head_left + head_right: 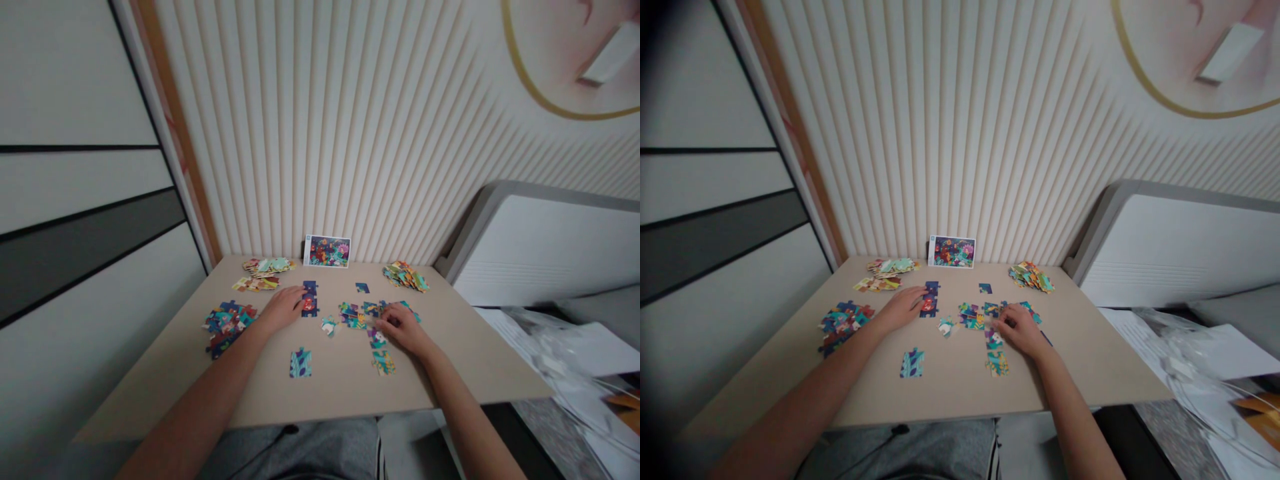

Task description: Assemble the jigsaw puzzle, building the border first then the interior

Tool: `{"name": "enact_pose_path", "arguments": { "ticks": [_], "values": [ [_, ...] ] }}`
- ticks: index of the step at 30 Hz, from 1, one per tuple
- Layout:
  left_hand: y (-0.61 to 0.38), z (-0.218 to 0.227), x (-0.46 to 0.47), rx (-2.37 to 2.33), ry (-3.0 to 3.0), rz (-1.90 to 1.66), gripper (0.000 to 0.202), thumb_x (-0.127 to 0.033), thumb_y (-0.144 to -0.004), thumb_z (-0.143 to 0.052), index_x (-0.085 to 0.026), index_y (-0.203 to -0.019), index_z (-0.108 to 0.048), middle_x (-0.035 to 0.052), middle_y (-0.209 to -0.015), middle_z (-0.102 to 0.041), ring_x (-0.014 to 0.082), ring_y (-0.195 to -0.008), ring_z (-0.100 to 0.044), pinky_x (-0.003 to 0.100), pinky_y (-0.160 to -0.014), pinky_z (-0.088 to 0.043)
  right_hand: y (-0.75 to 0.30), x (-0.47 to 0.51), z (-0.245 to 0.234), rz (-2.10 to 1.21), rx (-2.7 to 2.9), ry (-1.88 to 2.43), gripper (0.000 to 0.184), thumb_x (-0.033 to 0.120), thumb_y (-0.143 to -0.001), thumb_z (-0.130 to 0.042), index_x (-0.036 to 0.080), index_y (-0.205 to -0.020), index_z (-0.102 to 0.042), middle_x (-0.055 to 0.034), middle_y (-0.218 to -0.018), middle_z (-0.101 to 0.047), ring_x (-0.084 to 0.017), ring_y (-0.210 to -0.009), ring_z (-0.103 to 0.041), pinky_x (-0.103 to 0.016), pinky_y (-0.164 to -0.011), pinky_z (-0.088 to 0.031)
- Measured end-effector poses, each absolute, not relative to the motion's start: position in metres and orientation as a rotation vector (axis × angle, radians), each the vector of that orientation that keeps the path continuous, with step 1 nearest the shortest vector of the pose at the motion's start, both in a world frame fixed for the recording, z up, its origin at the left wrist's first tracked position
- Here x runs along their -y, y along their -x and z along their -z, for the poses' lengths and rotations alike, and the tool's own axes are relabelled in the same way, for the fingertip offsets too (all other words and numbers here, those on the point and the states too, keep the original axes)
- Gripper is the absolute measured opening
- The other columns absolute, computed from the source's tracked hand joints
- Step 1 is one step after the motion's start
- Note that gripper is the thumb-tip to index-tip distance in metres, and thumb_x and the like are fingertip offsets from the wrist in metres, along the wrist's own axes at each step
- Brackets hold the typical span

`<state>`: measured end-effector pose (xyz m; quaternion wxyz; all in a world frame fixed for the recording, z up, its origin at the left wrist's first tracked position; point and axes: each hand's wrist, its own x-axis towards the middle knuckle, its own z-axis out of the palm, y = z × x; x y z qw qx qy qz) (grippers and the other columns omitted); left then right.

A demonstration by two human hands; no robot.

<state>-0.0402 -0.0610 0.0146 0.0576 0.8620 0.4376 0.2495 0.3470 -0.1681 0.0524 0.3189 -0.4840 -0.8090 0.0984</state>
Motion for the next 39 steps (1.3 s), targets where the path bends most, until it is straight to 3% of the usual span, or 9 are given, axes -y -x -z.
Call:
{"name": "enact_pose_path", "arguments": {
  "ticks": [5,9,16,21,27,33,39],
  "values": [
    [0.041,-0.011,0.059,-1.331,-2.622,-0.746,0.038,-0.029,-0.097,-0.047,-0.021,-0.130,-0.065,0.0090,-0.142,-0.062,0.0248,-0.133,-0.055,0.041,-0.117,-0.038,-0.321,0.160,-0.062,-0.267,2.168,1.303,0.026,0.047,-0.094,-0.064,0.023,-0.100,-0.073,-0.0094,-0.103,-0.073,-0.026,-0.099,-0.065,-0.039,-0.091,-0.047],
    [0.041,-0.011,0.059,-1.351,-2.591,-0.749,0.038,-0.030,-0.097,-0.049,-0.023,-0.131,-0.064,0.0083,-0.142,-0.061,0.0250,-0.133,-0.054,0.043,-0.117,-0.038,-0.302,0.139,-0.063,-0.329,2.300,1.345,0.039,0.047,-0.089,-0.070,0.024,-0.121,-0.071,-0.0112,-0.117,-0.071,-0.028,-0.107,-0.065,-0.041,-0.097,-0.047],
    [0.040,-0.012,0.060,-1.332,-2.594,-0.761,0.038,-0.028,-0.097,-0.048,-0.024,-0.132,-0.064,0.0077,-0.144,-0.060,0.0249,-0.135,-0.053,0.043,-0.117,-0.039,-0.283,0.106,-0.064,-0.425,2.303,1.414,0.050,0.035,-0.075,-0.082,0.027,-0.124,-0.071,-0.0087,-0.113,-0.070,-0.027,-0.100,-0.065,-0.039,-0.093,-0.049],
    [0.040,-0.011,0.061,-1.326,-2.590,-0.780,0.038,-0.027,-0.097,-0.048,-0.023,-0.131,-0.064,0.0075,-0.143,-0.061,0.0247,-0.135,-0.054,0.043,-0.117,-0.038,-0.288,0.106,-0.058,-0.372,1.991,1.322,0.047,0.045,-0.084,-0.073,0.023,-0.125,-0.070,-0.0089,-0.108,-0.062,-0.023,-0.094,-0.062,-0.038,-0.089,-0.051],
    [0.040,-0.013,0.063,-1.327,-2.595,-0.787,0.038,-0.029,-0.098,-0.048,-0.022,-0.131,-0.064,0.0080,-0.143,-0.061,0.0245,-0.134,-0.054,0.043,-0.117,-0.038,-0.327,0.102,-0.045,-0.295,1.563,1.345,0.050,0.056,-0.085,-0.067,0.020,-0.119,-0.068,-0.0097,-0.100,-0.067,-0.024,-0.085,-0.061,-0.040,-0.079,-0.051],
    [0.040,-0.014,0.063,-1.327,-2.593,-0.783,0.037,-0.029,-0.098,-0.048,-0.023,-0.130,-0.065,0.0074,-0.143,-0.061,0.0242,-0.134,-0.054,0.042,-0.117,-0.038,-0.338,0.103,-0.049,-0.368,1.342,1.337,0.065,0.057,-0.081,-0.071,0.017,-0.130,-0.058,-0.0048,-0.081,-0.067,-0.021,-0.070,-0.058,-0.035,-0.066,-0.048],
    [0.041,-0.013,0.061,-1.340,-2.595,-0.756,0.037,-0.030,-0.097,-0.049,-0.022,-0.130,-0.065,0.0088,-0.142,-0.062,0.0248,-0.133,-0.055,0.042,-0.117,-0.039,-0.331,0.105,-0.052,-0.381,1.334,1.313,0.055,0.056,-0.088,-0.061,0.018,-0.127,-0.061,-0.0054,-0.085,-0.065,-0.019,-0.068,-0.057,-0.032,-0.061,-0.048]
  ]
}}
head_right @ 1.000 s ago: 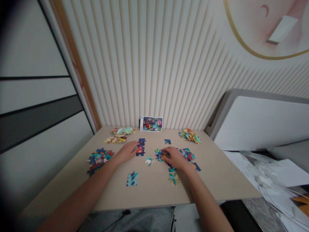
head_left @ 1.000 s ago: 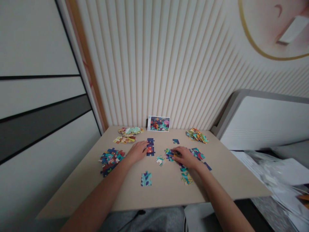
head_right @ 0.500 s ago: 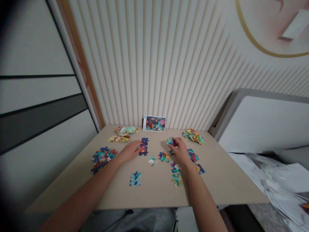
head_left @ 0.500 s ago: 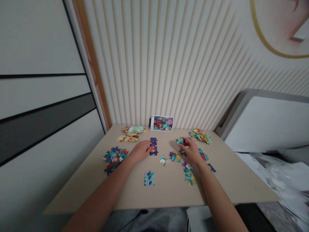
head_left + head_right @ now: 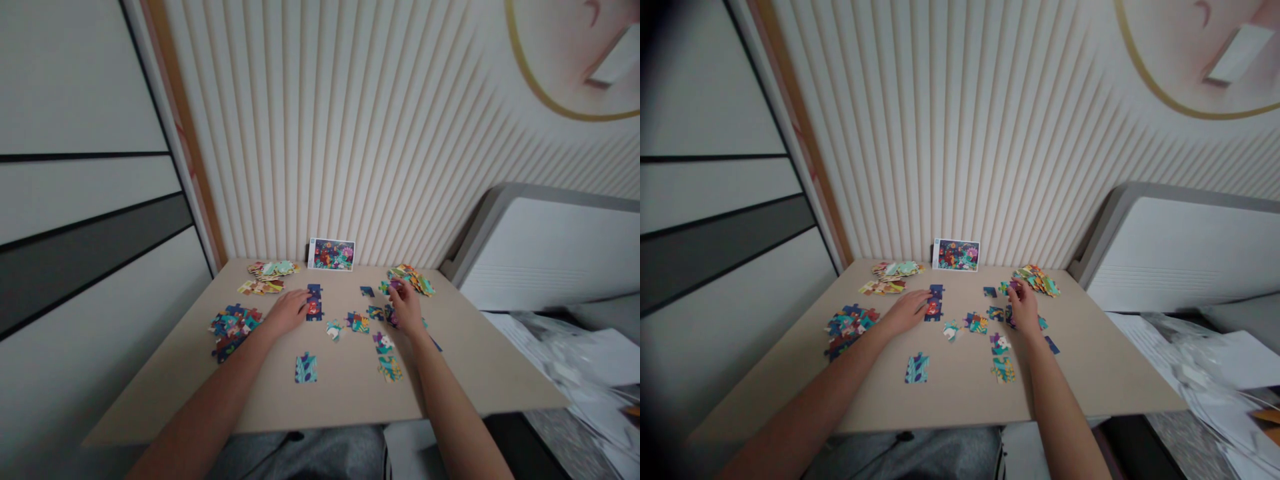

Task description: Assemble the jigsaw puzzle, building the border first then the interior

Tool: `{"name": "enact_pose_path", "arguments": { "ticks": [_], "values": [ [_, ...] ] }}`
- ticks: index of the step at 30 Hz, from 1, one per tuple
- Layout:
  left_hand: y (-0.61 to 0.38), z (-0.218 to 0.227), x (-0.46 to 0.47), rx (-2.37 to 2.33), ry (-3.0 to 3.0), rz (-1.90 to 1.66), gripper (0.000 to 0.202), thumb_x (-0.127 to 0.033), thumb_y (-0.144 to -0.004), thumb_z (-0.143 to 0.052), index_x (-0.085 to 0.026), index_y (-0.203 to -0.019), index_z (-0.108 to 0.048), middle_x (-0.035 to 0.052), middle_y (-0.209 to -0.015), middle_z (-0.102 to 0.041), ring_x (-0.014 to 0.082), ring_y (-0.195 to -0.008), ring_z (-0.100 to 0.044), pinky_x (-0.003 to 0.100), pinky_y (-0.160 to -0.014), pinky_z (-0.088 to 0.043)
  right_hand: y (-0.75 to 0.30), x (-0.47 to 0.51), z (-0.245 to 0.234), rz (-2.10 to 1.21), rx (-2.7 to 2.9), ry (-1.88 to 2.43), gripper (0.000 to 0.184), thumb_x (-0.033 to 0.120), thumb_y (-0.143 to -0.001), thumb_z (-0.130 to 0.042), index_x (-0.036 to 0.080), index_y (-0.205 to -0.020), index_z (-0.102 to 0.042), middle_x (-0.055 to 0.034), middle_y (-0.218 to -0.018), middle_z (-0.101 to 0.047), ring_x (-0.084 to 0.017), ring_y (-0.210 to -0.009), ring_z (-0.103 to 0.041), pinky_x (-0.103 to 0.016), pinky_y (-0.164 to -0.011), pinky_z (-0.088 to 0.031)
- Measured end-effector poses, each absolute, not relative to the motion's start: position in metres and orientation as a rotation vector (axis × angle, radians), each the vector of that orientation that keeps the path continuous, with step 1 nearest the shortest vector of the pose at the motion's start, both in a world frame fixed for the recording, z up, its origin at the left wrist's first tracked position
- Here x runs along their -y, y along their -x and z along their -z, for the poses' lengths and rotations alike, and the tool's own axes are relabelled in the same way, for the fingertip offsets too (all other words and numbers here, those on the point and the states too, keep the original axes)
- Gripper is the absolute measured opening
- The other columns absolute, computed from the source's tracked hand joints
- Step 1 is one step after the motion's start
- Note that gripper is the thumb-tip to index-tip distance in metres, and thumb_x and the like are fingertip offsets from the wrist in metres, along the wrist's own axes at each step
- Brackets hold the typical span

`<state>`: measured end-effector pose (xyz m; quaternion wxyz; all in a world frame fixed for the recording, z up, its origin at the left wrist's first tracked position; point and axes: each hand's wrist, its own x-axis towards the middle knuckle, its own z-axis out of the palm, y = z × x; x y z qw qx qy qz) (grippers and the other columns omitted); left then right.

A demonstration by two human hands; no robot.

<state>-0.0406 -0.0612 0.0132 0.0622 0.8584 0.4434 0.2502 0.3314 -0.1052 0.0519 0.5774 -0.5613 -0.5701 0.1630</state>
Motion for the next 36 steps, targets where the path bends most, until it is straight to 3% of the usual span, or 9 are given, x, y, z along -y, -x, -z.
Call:
{"name": "enact_pose_path", "arguments": {
  "ticks": [5,11,15,18,25,30,36],
  "values": [
    [0.040,-0.015,0.061,-1.332,-2.595,-0.762,0.037,-0.029,-0.096,-0.048,-0.024,-0.129,-0.065,0.0080,-0.141,-0.062,0.0252,-0.133,-0.055,0.043,-0.116,-0.040,-0.331,0.104,-0.047,-0.379,1.391,1.322,0.059,0.053,-0.088,-0.060,0.020,-0.137,-0.056,-0.0040,-0.083,-0.065,-0.020,-0.070,-0.058,-0.034,-0.065,-0.050],
    [0.040,-0.018,0.063,-1.322,-2.613,-0.761,0.038,-0.029,-0.097,-0.047,-0.023,-0.129,-0.065,0.0080,-0.141,-0.062,0.0257,-0.132,-0.056,0.043,-0.115,-0.041,-0.328,0.105,-0.050,-0.410,1.422,1.322,0.051,0.056,-0.086,-0.064,0.018,-0.119,-0.069,-0.0065,-0.085,-0.068,-0.020,-0.071,-0.058,-0.033,-0.066,-0.049],
    [0.039,-0.019,0.064,-1.319,-2.601,-0.755,0.037,-0.029,-0.097,-0.048,-0.023,-0.129,-0.065,0.0084,-0.141,-0.062,0.0256,-0.132,-0.056,0.043,-0.116,-0.040,-0.330,0.108,-0.053,-0.351,1.441,1.385,0.052,0.057,-0.087,-0.063,0.018,-0.119,-0.072,-0.0051,-0.081,-0.068,-0.019,-0.068,-0.055,-0.032,-0.065,-0.045],
    [0.039,-0.019,0.064,-1.323,-2.591,-0.763,0.037,-0.029,-0.097,-0.048,-0.024,-0.129,-0.065,0.0083,-0.141,-0.062,0.0251,-0.132,-0.056,0.042,-0.116,-0.040,-0.324,0.109,-0.051,-0.507,1.475,1.367,0.055,0.058,-0.083,-0.068,0.016,-0.118,-0.073,-0.0017,-0.071,-0.063,-0.017,-0.062,-0.051,-0.030,-0.060,-0.041],
    [0.041,-0.014,0.061,-1.328,-2.616,-0.754,0.037,-0.028,-0.097,-0.049,-0.022,-0.130,-0.064,0.0095,-0.142,-0.061,0.0260,-0.132,-0.055,0.043,-0.116,-0.040,-0.300,0.114,-0.049,-0.786,1.618,1.276,0.049,0.052,-0.080,-0.072,0.016,-0.113,-0.074,0.0015,-0.068,-0.059,-0.014,-0.062,-0.051,-0.028,-0.059,-0.041],
    [0.030,-0.035,0.075,-1.272,-2.679,-0.862,0.044,-0.034,-0.099,-0.051,-0.023,-0.141,-0.055,0.0104,-0.144,-0.058,0.0273,-0.136,-0.050,0.046,-0.118,-0.035,-0.284,0.120,-0.050,-0.844,1.633,1.263,0.044,0.050,-0.081,-0.072,0.018,-0.110,-0.075,0.0014,-0.068,-0.060,-0.014,-0.061,-0.051,-0.027,-0.058,-0.040],
    [-0.007,-0.059,0.110,-0.930,-2.800,-0.724,0.073,-0.052,-0.093,-0.064,-0.026,-0.155,-0.036,0.0120,-0.146,-0.054,0.0298,-0.135,-0.049,0.045,-0.116,-0.036,-0.257,0.130,-0.051,-1.007,1.704,1.148,0.037,0.049,-0.081,-0.075,0.021,-0.104,-0.075,0.0019,-0.067,-0.061,-0.014,-0.059,-0.052,-0.027,-0.057,-0.041]
  ]
}}
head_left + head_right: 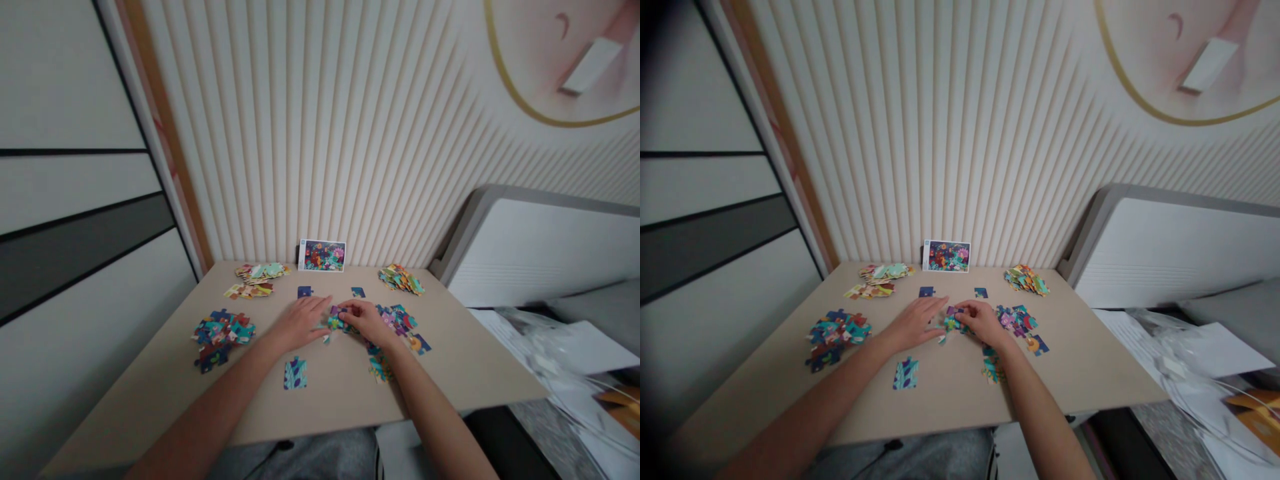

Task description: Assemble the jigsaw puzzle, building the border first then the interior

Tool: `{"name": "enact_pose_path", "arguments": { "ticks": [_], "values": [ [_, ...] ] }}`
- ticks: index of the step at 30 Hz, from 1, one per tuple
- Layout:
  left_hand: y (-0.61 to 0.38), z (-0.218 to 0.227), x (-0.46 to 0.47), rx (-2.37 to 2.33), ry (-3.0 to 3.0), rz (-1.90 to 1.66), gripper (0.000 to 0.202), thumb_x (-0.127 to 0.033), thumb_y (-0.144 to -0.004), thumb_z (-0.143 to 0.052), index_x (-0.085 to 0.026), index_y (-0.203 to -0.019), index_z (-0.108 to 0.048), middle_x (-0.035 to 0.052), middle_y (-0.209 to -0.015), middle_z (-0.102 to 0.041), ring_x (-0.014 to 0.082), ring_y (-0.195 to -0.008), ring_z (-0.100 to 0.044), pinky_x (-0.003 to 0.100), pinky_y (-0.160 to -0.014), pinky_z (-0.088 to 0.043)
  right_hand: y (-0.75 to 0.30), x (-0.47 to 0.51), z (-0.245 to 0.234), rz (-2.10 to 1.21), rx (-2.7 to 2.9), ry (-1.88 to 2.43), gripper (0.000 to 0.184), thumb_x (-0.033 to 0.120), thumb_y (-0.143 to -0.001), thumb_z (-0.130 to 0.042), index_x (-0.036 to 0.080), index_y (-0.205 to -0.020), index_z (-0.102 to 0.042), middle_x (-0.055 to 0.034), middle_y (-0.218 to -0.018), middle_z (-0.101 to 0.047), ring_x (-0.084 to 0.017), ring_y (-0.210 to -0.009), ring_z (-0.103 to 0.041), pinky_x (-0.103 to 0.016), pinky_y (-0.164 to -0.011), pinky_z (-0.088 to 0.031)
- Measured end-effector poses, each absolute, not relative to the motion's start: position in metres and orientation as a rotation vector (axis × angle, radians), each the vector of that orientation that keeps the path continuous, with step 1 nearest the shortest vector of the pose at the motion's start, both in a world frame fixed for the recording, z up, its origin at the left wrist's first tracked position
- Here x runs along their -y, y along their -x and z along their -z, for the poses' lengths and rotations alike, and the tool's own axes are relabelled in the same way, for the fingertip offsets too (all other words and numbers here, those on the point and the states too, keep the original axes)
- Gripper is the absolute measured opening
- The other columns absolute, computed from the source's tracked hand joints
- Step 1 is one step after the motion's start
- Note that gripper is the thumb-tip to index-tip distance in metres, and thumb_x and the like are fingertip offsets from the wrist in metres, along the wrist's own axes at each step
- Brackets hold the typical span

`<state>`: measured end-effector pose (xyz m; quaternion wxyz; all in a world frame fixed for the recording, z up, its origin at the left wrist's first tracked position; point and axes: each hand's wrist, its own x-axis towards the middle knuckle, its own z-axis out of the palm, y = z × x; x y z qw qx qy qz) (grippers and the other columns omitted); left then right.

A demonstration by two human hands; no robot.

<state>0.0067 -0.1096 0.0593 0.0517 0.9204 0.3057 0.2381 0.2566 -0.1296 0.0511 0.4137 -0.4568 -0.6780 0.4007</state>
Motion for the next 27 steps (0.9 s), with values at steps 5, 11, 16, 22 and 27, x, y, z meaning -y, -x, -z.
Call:
{"name": "enact_pose_path", "arguments": {
  "ticks": [5,11,16,22,27],
  "values": [
    [-0.017,-0.061,0.118,-0.869,-2.858,-0.712,0.068,-0.044,-0.091,-0.069,-0.026,-0.151,-0.040,0.0116,-0.135,-0.061,0.0288,-0.125,-0.057,0.043,-0.109,-0.042,-0.248,0.132,-0.046,-1.117,1.690,1.078,0.040,0.053,-0.081,-0.076,0.022,-0.106,-0.074,0.0006,-0.071,-0.066,-0.015,-0.061,-0.057,-0.027,-0.060,-0.045],
    [-0.010,-0.061,0.116,-0.825,-2.925,-0.741,0.071,-0.043,-0.085,-0.077,-0.022,-0.144,-0.044,0.0107,-0.130,-0.064,0.0290,-0.120,-0.059,0.045,-0.105,-0.045,-0.245,0.134,-0.051,-1.096,1.747,1.099,0.049,0.057,-0.082,-0.073,0.019,-0.113,-0.073,0.0001,-0.070,-0.068,-0.016,-0.062,-0.060,-0.027,-0.060,-0.048],
    [-0.006,-0.060,0.113,-0.904,-2.876,-0.837,0.064,-0.045,-0.084,-0.078,-0.022,-0.137,-0.050,0.0110,-0.127,-0.065,0.0292,-0.119,-0.060,0.045,-0.103,-0.046,-0.289,0.139,-0.079,-0.545,1.987,1.280,0.040,0.051,-0.093,-0.062,0.022,-0.117,-0.074,-0.0072,-0.096,-0.076,-0.022,-0.083,-0.068,-0.035,-0.078,-0.053],
    [0.002,-0.049,0.102,-0.953,-2.837,-0.881,0.066,-0.049,-0.086,-0.074,-0.022,-0.141,-0.050,0.0122,-0.130,-0.065,0.0300,-0.121,-0.060,0.046,-0.104,-0.046,-0.381,0.149,-0.075,-0.294,2.203,1.443,0.055,0.056,-0.083,-0.073,0.023,-0.127,-0.071,-0.0137,-0.129,-0.068,-0.033,-0.118,-0.063,-0.049,-0.106,-0.046],
    [0.002,-0.044,0.100,-0.969,-2.838,-0.851,0.068,-0.049,-0.087,-0.073,-0.021,-0.143,-0.048,0.0126,-0.132,-0.064,0.0308,-0.122,-0.060,0.046,-0.105,-0.046,-0.408,0.173,-0.049,-0.250,2.160,1.485,0.046,0.051,-0.089,-0.067,0.025,-0.127,-0.071,-0.0120,-0.129,-0.068,-0.030,-0.118,-0.064,-0.046,-0.105,-0.048]
  ]
}}
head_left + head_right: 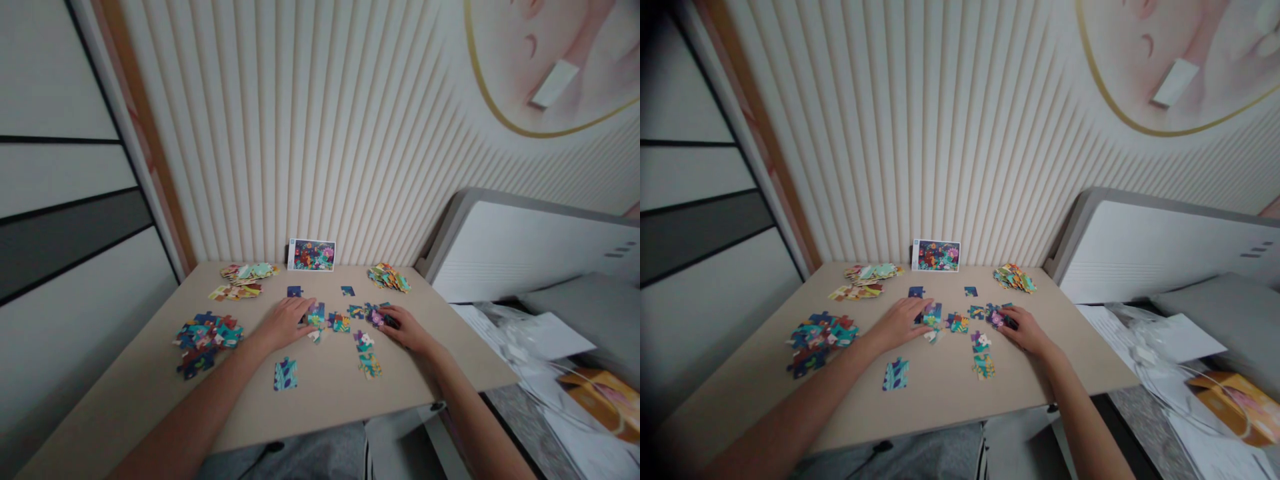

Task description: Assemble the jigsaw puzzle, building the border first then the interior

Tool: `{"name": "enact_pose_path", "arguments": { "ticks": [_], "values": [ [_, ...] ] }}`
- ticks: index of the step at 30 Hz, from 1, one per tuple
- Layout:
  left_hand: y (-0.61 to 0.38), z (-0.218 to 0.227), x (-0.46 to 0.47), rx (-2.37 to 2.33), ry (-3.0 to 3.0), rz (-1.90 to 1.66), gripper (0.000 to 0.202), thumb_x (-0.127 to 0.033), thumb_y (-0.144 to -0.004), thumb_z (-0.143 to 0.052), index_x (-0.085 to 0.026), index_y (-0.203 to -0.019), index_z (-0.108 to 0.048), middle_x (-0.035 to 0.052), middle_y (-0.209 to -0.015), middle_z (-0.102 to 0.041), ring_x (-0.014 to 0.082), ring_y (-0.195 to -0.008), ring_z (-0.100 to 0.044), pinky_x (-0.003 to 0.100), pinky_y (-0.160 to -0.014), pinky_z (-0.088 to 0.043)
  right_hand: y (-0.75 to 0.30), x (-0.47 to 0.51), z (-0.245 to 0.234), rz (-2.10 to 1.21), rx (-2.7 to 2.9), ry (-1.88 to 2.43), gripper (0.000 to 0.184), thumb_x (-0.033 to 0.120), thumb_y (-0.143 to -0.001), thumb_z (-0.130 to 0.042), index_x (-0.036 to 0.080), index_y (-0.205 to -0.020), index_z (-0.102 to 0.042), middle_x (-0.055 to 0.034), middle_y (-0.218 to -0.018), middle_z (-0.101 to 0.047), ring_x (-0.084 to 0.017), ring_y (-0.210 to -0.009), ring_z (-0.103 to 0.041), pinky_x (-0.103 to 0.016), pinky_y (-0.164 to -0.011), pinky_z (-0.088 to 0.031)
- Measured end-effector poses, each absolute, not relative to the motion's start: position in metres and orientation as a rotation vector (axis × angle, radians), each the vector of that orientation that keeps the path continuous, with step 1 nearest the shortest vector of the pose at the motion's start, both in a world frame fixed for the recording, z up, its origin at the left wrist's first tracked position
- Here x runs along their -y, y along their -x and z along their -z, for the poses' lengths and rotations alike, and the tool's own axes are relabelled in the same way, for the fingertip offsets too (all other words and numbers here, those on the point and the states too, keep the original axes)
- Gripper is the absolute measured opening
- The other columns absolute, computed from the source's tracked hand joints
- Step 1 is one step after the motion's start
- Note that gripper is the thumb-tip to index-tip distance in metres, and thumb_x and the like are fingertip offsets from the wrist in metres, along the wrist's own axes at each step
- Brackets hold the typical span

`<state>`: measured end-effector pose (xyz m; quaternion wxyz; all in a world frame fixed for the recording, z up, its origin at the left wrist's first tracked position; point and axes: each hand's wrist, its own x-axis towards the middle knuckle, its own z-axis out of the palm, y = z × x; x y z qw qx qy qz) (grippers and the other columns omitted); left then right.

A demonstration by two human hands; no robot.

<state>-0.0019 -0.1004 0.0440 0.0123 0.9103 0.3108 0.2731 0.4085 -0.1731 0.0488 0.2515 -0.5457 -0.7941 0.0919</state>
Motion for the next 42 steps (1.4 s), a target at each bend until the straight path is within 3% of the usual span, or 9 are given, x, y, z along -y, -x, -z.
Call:
{"name": "enact_pose_path", "arguments": {
  "ticks": [5,13,19,26,29,32,39,42],
  "values": [
    [0.000,-0.042,0.101,-0.971,-2.825,-0.837,0.067,-0.049,-0.087,-0.073,-0.021,-0.143,-0.048,0.0128,-0.131,-0.065,0.0308,-0.121,-0.060,0.047,-0.105,-0.046,-0.417,0.187,-0.039,-0.250,1.964,1.507,0.037,0.048,-0.092,-0.062,0.026,-0.120,-0.073,-0.0101,-0.122,-0.070,-0.027,-0.111,-0.066,-0.042,-0.100,-0.051],
    [0.000,-0.041,0.100,-0.975,-2.806,-0.832,0.067,-0.049,-0.087,-0.073,-0.021,-0.143,-0.048,0.0124,-0.130,-0.065,0.0302,-0.120,-0.060,0.047,-0.104,-0.046,-0.447,0.183,-0.028,-0.059,1.654,1.734,0.044,0.055,-0.088,-0.063,0.021,-0.113,-0.075,-0.0128,-0.113,-0.072,-0.028,-0.104,-0.067,-0.043,-0.095,-0.051],
    [0.001,-0.040,0.099,-0.979,-2.796,-0.852,0.066,-0.051,-0.088,-0.071,-0.022,-0.143,-0.049,0.0123,-0.130,-0.065,0.0300,-0.120,-0.061,0.046,-0.104,-0.047,-0.459,0.182,-0.023,-0.214,1.463,1.719,0.051,0.057,-0.086,-0.062,0.020,-0.118,-0.073,-0.0122,-0.115,-0.074,-0.027,-0.098,-0.069,-0.039,-0.087,-0.054],
    [0.001,-0.038,0.099,-0.972,-2.799,-0.863,0.066,-0.051,-0.089,-0.069,-0.021,-0.143,-0.049,0.0124,-0.129,-0.066,0.0291,-0.119,-0.061,0.045,-0.104,-0.047,-0.478,0.185,-0.015,0.195,1.215,2.015,0.049,0.056,-0.084,-0.058,0.017,-0.107,-0.076,-0.0170,-0.102,-0.073,-0.031,-0.094,-0.066,-0.043,-0.085,-0.050],
    [0.001,-0.038,0.098,-0.966,-2.804,-0.855,0.065,-0.052,-0.090,-0.068,-0.021,-0.143,-0.049,0.0127,-0.129,-0.066,0.0293,-0.119,-0.061,0.045,-0.103,-0.047,-0.476,0.188,-0.014,0.262,1.262,2.120,0.041,0.050,-0.084,-0.061,0.018,-0.104,-0.077,-0.0187,-0.102,-0.071,-0.032,-0.094,-0.066,-0.045,-0.085,-0.049],
    [0.001,-0.037,0.098,-0.968,-2.807,-0.845,0.066,-0.053,-0.089,-0.068,-0.022,-0.144,-0.049,0.0126,-0.128,-0.066,0.0300,-0.119,-0.061,0.046,-0.103,-0.047,-0.458,0.186,-0.021,0.326,1.376,2.019,0.039,0.046,-0.087,-0.059,0.019,-0.110,-0.076,-0.0196,-0.116,-0.068,-0.035,-0.106,-0.064,-0.050,-0.094,-0.047],
    [0.002,-0.035,0.096,-0.964,-2.793,-0.864,0.067,-0.050,-0.087,-0.072,-0.022,-0.144,-0.049,0.0122,-0.129,-0.066,0.0297,-0.120,-0.061,0.046,-0.104,-0.047,-0.381,0.164,-0.044,-0.098,2.123,1.546,0.054,0.048,-0.089,-0.066,0.023,-0.137,-0.062,-0.0132,-0.134,-0.064,-0.030,-0.124,-0.059,-0.047,-0.107,-0.044],
    [0.003,-0.035,0.096,-0.974,-2.790,-0.862,0.066,-0.050,-0.088,-0.071,-0.023,-0.143,-0.050,0.0122,-0.131,-0.066,0.0299,-0.121,-0.061,0.046,-0.105,-0.047,-0.364,0.159,-0.046,-0.155,2.146,1.535,0.051,0.047,-0.091,-0.065,0.024,-0.136,-0.063,-0.0123,-0.132,-0.066,-0.029,-0.121,-0.061,-0.047,-0.106,-0.044]
  ]
}}
